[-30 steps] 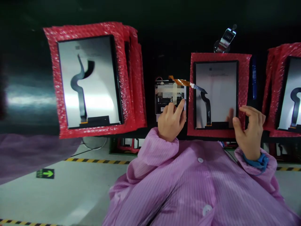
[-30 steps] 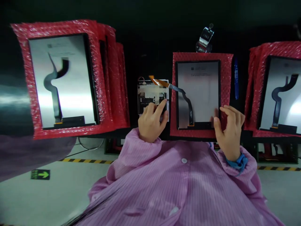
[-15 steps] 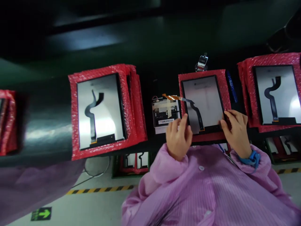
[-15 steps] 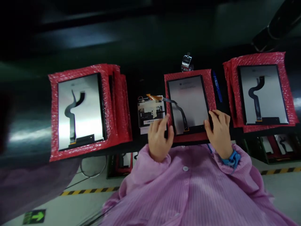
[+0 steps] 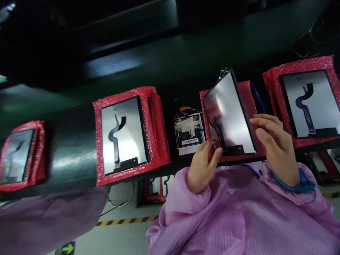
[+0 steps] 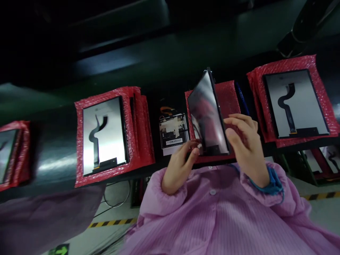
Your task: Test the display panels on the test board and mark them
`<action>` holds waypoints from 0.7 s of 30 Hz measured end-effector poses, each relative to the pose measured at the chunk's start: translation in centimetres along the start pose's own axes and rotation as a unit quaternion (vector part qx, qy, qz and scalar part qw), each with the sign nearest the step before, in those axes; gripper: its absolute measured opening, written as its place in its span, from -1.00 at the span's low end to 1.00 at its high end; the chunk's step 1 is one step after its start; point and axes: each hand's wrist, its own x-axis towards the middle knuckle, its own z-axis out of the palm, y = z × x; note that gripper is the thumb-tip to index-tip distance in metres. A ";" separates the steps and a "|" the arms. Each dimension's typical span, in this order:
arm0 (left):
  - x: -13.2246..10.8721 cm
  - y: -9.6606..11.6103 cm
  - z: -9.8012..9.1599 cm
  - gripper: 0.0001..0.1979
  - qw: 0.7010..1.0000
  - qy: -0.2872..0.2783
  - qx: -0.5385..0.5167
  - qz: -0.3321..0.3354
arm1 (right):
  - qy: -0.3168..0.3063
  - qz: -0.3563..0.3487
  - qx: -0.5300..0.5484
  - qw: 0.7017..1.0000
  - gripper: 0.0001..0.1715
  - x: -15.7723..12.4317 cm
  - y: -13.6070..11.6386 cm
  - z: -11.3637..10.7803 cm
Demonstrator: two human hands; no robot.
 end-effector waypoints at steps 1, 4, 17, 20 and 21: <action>0.5 0.4 -0.7 -0.60 0.999 0.022 -0.035 -0.009 | -0.015 -0.031 0.012 0.999 -0.65 0.0 -1.4 0.3; 2.7 1.5 -2.1 -0.56 0.972 0.143 -0.185 -0.015 | -0.096 -0.118 0.066 0.986 -0.62 0.0 -4.0 1.9; 4.4 1.3 -4.7 -0.61 0.931 0.120 -0.331 -0.095 | -0.228 -0.142 0.153 0.951 -0.26 -4.0 -2.5 8.3; 4.5 0.8 -5.3 -0.65 0.929 0.106 -0.337 -0.107 | -0.179 -0.078 0.148 0.969 -0.32 -3.3 -1.4 8.2; 4.6 0.7 -5.5 -0.65 0.919 0.115 -0.359 -0.120 | -0.165 -0.028 0.130 0.977 -0.28 -3.0 -0.8 8.3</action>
